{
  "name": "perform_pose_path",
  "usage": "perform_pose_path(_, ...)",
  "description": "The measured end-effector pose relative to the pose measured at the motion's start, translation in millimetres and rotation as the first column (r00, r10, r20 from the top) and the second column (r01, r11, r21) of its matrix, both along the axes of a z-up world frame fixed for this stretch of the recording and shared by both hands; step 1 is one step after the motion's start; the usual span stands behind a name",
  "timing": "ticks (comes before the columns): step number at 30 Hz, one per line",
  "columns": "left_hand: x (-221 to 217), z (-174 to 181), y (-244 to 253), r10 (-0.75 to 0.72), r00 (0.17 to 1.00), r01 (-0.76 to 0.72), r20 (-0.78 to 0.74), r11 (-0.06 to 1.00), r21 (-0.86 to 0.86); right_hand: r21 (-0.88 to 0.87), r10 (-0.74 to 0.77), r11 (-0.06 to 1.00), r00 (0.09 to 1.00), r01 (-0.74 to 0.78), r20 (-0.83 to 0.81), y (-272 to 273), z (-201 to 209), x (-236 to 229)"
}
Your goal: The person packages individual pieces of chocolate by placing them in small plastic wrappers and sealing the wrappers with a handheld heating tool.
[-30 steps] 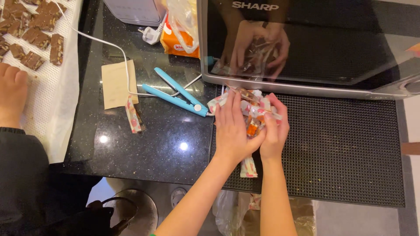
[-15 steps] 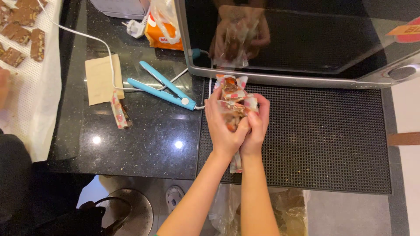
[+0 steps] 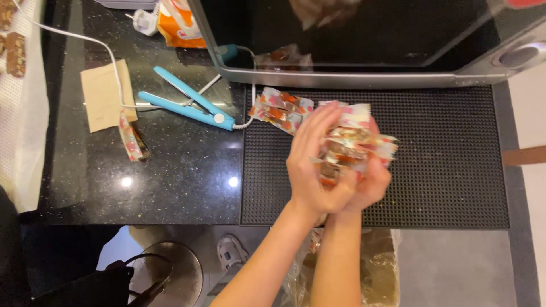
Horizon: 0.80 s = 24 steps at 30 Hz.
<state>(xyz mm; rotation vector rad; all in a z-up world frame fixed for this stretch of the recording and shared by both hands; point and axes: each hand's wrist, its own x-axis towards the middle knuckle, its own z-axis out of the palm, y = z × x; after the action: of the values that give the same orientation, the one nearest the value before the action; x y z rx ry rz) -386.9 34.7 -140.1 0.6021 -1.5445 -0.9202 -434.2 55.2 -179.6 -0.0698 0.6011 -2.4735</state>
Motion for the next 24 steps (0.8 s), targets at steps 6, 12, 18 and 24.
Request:
perform_pose_path(6, -24.6, 43.2, 53.5, -0.187, 0.982, 0.184, -0.030, 0.980, -0.079, 0.112, -0.072, 0.992, 0.994, 0.063, 0.079, 44.2, -16.2, -1.4)
perform_pose_path(12, -44.4, 24.9, 139.0, -0.352, 0.928, 0.359, 0.124, 0.932, -0.041, 0.245, -0.158, 0.963, 0.972, 0.113, 0.172, 90.8, -49.9, -0.5)
perform_pose_path(18, -31.1, -7.2, 176.7, -0.452, 0.866, 0.434, 0.215, 0.892, 0.129, 0.365, -0.242, 0.921, 0.935, 0.138, 0.258, 136.1, -98.4, 4.1)
perform_pose_path(24, -2.7, -60.2, 179.1, -0.512, 0.755, 0.462, 0.410, 0.859, 0.221, 0.452, -0.318, 0.881, 0.886, 0.143, 0.338, 206.6, -222.2, -12.2)
